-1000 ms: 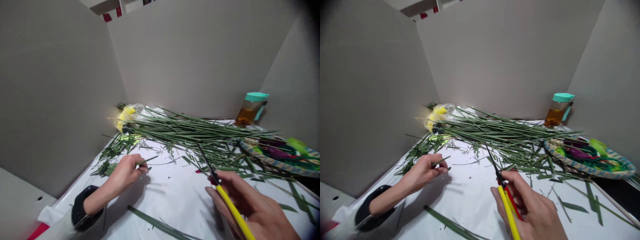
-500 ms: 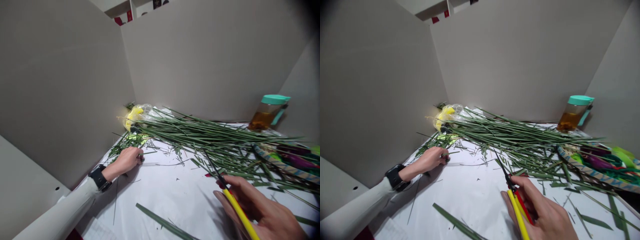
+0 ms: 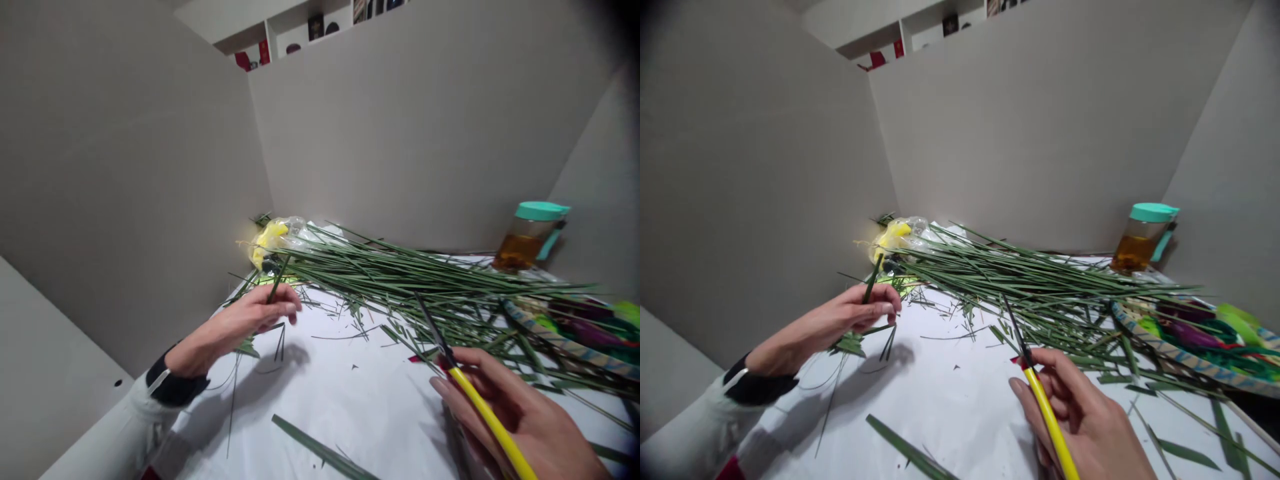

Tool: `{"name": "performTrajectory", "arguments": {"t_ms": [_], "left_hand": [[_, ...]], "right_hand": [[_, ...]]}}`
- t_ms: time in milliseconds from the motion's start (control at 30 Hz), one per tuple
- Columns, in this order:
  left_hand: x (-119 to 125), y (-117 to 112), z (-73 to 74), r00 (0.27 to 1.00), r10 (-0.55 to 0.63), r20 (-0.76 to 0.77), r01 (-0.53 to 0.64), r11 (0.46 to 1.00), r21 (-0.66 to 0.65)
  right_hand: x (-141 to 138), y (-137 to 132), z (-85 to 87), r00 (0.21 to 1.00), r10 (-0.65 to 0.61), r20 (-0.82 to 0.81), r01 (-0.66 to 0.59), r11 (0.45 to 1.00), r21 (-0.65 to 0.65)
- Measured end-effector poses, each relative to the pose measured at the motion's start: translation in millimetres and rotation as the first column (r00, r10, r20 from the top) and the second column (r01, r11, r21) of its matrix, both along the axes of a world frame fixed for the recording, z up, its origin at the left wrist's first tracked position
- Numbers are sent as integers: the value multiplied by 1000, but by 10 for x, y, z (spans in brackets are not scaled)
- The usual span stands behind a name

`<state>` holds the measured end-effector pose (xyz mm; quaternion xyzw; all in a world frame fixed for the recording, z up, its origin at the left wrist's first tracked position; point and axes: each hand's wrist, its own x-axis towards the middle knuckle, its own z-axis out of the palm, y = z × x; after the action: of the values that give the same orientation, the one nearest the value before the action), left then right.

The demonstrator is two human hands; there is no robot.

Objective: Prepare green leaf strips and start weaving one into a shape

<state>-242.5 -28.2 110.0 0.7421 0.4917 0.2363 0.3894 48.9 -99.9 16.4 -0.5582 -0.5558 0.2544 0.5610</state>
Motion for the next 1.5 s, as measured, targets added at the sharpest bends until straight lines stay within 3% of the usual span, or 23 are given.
{"name": "performTrajectory", "arguments": {"t_ms": [33, 67, 133, 200, 300, 433, 600, 700, 767, 867, 967, 1233, 1500], "left_hand": [[119, -121, 21, 995, -65, 74, 72, 993, -96], [251, -242, 14, 953, -111, 282, 193, 940, -281], [538, -463, -78, 857, -110, 503, 388, 780, -490], [819, -637, -234, 809, -82, 581, 504, 604, -617], [1137, -785, -439, 757, -2, 654, 534, 580, -616], [1296, -793, -496, 728, -48, 684, 609, 504, -613], [1354, -735, -521, 711, -90, 697, 614, 561, -554], [1415, -724, -607, 638, 81, 765, 582, 600, -549], [1445, -721, -660, 594, 204, 778, 509, 654, -560], [1462, -720, -708, 599, 246, 762, 422, 711, -562], [1459, -723, -723, 627, 261, 734, 397, 703, -590], [1441, -712, -744, 571, 326, 753, 351, 733, -583], [1470, -730, -728, 496, 327, 804, 463, 684, -564]], "right_hand": [[-7, -5, 24, 993, 46, -107, -58, 992, -111], [-7, -13, 51, 974, 96, -204, -140, 967, -212], [3, -41, 113, 926, 192, -325, -291, 912, -290], [3, -90, 181, 886, 259, -384, -367, 899, -239], [-31, -178, 293, 865, 293, -407, -380, 913, -148], [-68, -235, 410, 859, 299, -415, -383, 914, -132], [-41, -195, 419, 848, 274, -454, -358, 928, -108], [-14, -151, 378, 853, 250, -458, -326, 941, -94], [1, -122, 343, 868, 198, -455, -261, 962, -80], [7, -94, 290, 895, 128, -428, -164, 985, -50], [-13, -107, 246, 927, 103, -361, -119, 993, -24], [-70, -214, 287, 950, 277, -141, -291, 953, -85], [-24, -223, 285, 951, 266, 160, -266, 964, -20]]}}
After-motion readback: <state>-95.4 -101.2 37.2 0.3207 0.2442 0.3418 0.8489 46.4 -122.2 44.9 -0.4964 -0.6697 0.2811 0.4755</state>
